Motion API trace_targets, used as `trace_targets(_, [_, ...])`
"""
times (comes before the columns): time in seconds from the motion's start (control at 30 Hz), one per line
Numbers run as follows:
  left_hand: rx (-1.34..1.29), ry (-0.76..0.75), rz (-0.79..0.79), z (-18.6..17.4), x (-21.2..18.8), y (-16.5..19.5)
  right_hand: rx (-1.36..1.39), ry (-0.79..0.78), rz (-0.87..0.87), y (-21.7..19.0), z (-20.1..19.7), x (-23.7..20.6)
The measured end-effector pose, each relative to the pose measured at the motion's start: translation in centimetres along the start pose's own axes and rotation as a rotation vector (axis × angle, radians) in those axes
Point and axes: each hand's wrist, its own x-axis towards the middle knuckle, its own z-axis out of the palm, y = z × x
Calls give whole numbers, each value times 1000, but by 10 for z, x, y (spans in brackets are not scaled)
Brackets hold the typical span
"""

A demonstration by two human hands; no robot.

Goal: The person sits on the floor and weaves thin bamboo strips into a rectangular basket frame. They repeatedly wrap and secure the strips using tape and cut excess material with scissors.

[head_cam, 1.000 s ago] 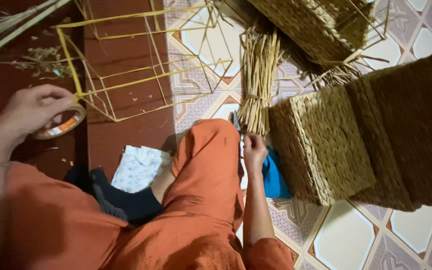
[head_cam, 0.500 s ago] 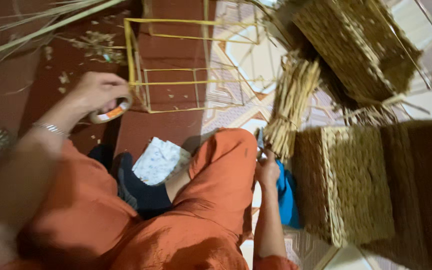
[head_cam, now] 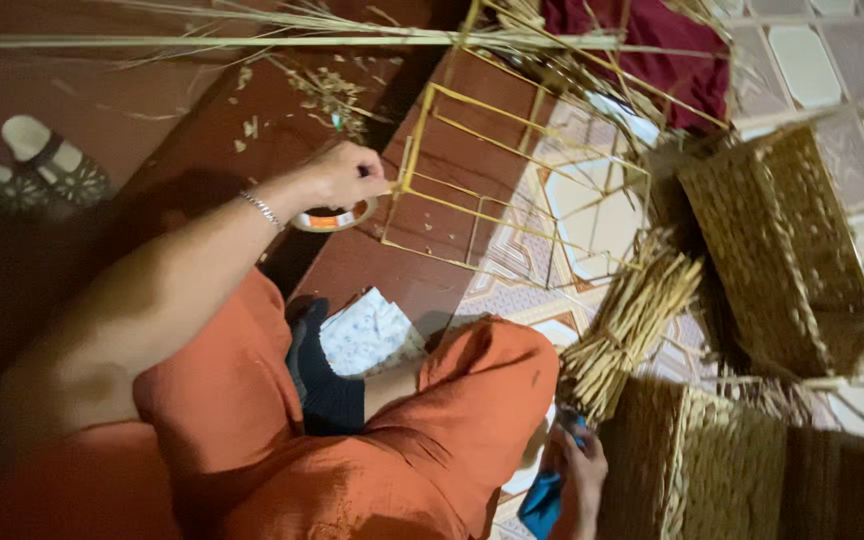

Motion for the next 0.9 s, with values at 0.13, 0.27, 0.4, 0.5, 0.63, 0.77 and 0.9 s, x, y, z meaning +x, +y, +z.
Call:
trace_targets(0.13, [53, 72, 153, -6, 9, -8, 239, -114, -167, -22, -16, -26])
trace_targets(0.27, [-3, -2, 54, -5, 13, -8, 511, -434, -321, -64, 20, -50])
trace_targets(0.4, [25, 55, 163, -5, 20, -6, 677, -1032, -166, -110, 123, -62])
trace_targets(0.5, [-8, 46, 152, -5, 25, -7, 456, -872, -67, -138, 213, -86])
trace_targets(0.63, [12, 67, 115, -2, 30, -7, 331, -1143, -448, -173, 275, -122])
trace_targets(0.77, [34, 107, 158, 0, 29, -7, 249, -1097, -627, -195, 300, -136])
trace_targets(0.9, [48, 73, 143, -2, 24, -2, 228, -1037, -616, -200, 313, -127])
